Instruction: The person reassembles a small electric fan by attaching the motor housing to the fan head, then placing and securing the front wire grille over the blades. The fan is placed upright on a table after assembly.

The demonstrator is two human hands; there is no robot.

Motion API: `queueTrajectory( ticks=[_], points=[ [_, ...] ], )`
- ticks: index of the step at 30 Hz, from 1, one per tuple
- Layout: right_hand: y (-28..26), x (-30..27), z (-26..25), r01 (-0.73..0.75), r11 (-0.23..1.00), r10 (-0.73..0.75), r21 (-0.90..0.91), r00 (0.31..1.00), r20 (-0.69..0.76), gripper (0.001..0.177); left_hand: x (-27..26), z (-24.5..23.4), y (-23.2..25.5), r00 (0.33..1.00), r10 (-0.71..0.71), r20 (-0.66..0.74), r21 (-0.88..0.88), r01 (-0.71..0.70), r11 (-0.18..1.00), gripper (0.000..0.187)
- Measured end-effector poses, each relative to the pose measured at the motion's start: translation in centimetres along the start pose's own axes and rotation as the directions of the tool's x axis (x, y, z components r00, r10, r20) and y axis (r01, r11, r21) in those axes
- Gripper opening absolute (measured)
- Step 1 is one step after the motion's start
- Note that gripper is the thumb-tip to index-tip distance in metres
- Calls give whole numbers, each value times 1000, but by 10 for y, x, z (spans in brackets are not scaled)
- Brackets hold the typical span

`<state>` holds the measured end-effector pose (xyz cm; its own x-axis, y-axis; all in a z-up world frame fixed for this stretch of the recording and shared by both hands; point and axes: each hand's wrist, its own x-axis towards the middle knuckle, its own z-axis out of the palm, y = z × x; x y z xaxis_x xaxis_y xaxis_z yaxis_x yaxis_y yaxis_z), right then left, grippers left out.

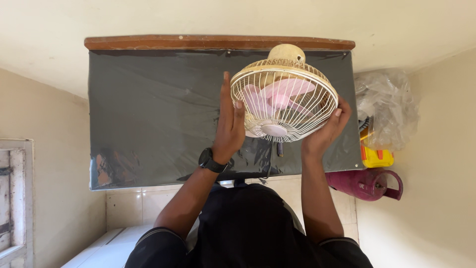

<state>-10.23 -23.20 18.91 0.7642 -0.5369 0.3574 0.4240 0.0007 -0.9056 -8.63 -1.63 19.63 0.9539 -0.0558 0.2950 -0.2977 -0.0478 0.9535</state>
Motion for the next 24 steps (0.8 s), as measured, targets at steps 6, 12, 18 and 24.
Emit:
queueTrajectory(
  ticks=[6,12,18,24],
  points=[
    [9,4,7,85,984,-93,-156,995,-45,34,4,6,-8,999,3,-45,33,-2,999,65],
    [9,4,9,113,967,-130,-228,990,-61,37,11,4,-23,996,53,-73,177,-40,983,58],
    [-1,11,12,206,936,-210,-284,978,16,48,13,7,-25,993,61,-98,206,-40,978,59],
    [-24,29,7,359,785,-270,-505,932,242,56,8,18,-14,981,11,-195,131,15,991,66]
  ],
)
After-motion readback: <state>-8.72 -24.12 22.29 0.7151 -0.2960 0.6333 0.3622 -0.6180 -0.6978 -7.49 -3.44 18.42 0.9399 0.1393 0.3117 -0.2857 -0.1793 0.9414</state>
